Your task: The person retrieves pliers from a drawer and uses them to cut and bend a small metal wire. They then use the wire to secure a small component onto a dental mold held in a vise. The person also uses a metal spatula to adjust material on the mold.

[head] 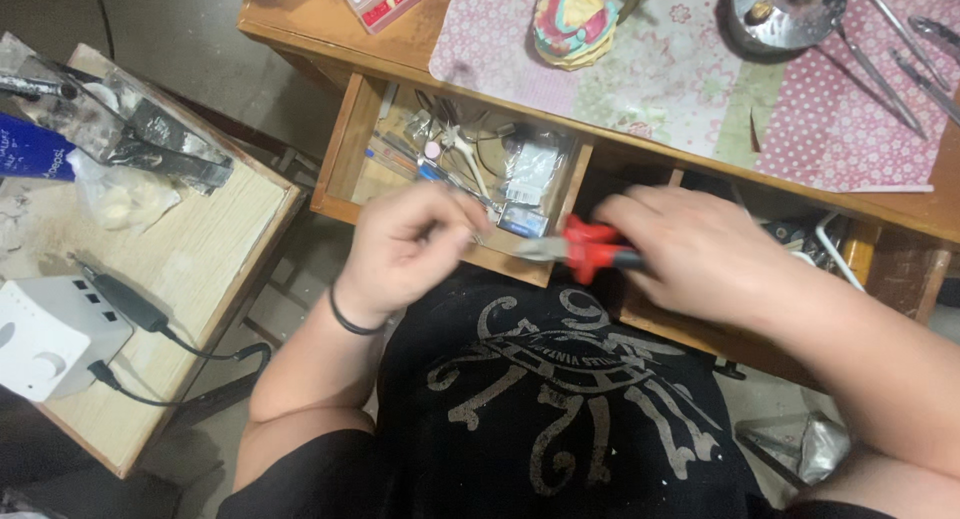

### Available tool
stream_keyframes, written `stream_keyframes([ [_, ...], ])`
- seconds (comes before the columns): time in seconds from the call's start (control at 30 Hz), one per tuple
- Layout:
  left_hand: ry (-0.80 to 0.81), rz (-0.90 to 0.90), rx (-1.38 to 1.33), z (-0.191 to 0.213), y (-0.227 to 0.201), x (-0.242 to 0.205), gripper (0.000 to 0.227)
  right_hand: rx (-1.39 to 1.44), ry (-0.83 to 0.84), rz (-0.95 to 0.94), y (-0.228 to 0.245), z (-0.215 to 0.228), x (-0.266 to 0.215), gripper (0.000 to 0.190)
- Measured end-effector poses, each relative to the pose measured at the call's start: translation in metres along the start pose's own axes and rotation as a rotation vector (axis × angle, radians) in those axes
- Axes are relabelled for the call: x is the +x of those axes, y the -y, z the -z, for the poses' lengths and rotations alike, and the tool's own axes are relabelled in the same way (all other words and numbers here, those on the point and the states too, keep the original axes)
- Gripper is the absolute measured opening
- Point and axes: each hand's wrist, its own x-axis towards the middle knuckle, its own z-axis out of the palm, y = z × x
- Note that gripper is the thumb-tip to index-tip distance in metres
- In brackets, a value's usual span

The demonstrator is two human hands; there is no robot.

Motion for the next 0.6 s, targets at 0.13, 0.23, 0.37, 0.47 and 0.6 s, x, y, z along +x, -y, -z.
stream_keyframes([
  [0.13, 0.447, 0.040, 0.479, 0.014, 0.006, -0.002, 0.017, 0.028, 0.344, -0.343, -0.032, -0.005, -0.049, 0.041],
  [0.23, 0.531, -0.124, 0.734, 0.008, 0.028, -0.001, 0.022, 0.098, 0.416, -0.645, -0.060, -0.026, -0.087, 0.063],
  [0.37, 0.565, -0.217, 0.954, -0.003, 0.045, 0.017, 0.014, 0.166, -0.003, -0.737, -0.082, -0.070, -0.128, 0.088],
  [0.47, 0.642, -0.169, 0.873, -0.013, 0.041, 0.023, 0.016, 0.153, -0.181, -0.769, -0.067, -0.072, -0.134, 0.091],
  [0.6, 0.619, -0.079, 0.791, -0.021, 0.026, 0.015, 0.023, 0.099, -0.423, -0.542, -0.067, -0.093, -0.152, 0.068],
])
